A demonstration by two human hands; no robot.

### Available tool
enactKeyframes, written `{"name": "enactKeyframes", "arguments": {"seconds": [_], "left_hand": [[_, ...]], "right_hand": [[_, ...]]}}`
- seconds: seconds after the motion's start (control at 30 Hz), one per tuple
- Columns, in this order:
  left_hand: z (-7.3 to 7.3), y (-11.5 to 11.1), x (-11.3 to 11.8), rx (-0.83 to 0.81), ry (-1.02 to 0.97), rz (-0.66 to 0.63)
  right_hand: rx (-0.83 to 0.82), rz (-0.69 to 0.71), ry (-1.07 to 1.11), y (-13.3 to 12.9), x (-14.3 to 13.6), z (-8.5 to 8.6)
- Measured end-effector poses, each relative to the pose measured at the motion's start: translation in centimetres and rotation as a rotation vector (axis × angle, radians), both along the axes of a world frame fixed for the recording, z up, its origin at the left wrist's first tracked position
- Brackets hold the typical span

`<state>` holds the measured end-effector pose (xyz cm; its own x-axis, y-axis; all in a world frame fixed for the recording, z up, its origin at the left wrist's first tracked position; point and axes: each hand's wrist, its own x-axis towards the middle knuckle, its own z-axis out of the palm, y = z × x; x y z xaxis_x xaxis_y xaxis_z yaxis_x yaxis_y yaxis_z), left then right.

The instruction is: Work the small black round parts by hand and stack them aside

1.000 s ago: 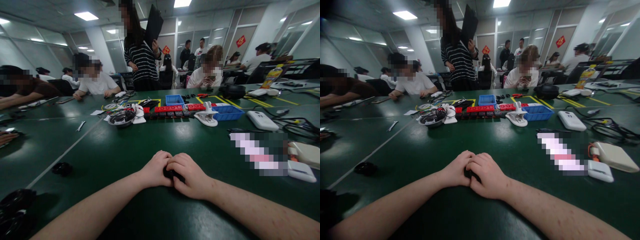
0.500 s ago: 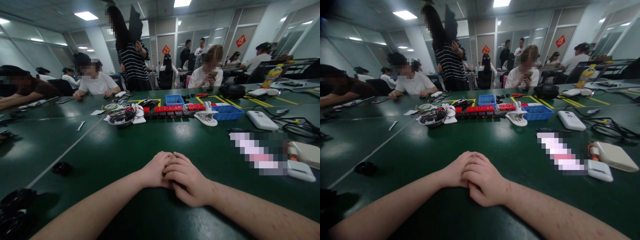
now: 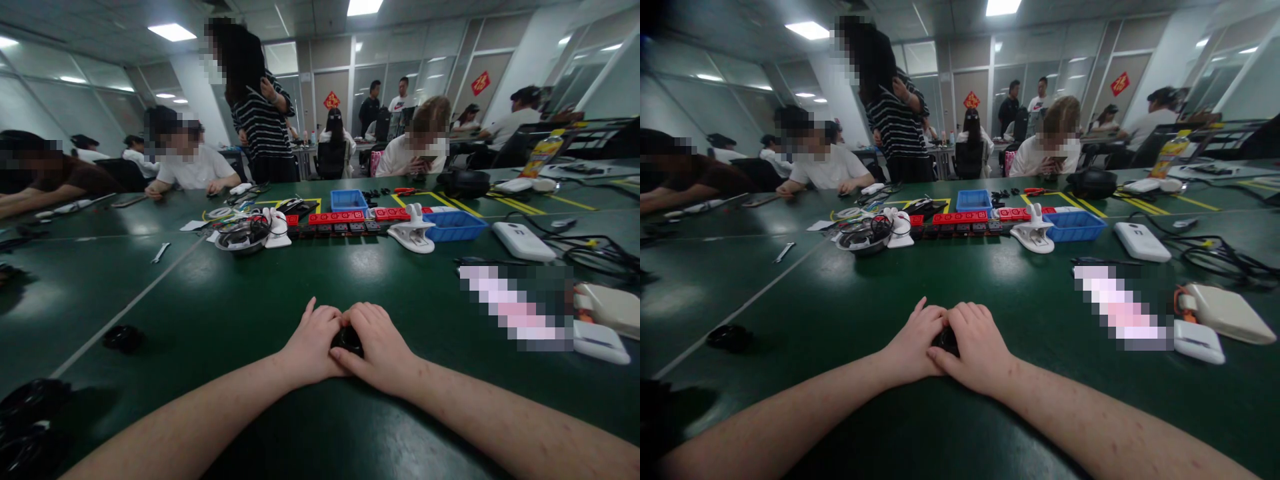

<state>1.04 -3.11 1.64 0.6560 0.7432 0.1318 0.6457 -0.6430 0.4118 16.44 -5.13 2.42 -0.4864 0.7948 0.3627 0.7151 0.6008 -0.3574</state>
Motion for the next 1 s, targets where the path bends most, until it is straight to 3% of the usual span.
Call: {"name": "enactKeyframes", "arguments": {"seconds": [0.2,0.4,0.63,0.87,1.0], "left_hand": [[-0.1,0.4,-0.2,-0.037,-0.05,-0.027],[-0.6,1.0,-0.5,-0.038,-0.093,-0.111],[-0.8,1.4,-0.8,-0.018,-0.06,-0.205],[-0.6,1.3,-0.7,-0.027,-0.032,-0.21],[-0.6,1.1,-0.7,-0.026,-0.025,-0.181]], "right_hand": [[0.02,0.06,0.036,0.0,0.3,0.2],[0.097,0.27,0.127,-0.3,0.4,0.4],[0.058,0.541,0.193,-0.7,0.1,0.8],[0.097,0.546,0.181,-1.2,0.3,1.1],[0.157,0.455,0.202,-1.0,0.5,1.3]]}}
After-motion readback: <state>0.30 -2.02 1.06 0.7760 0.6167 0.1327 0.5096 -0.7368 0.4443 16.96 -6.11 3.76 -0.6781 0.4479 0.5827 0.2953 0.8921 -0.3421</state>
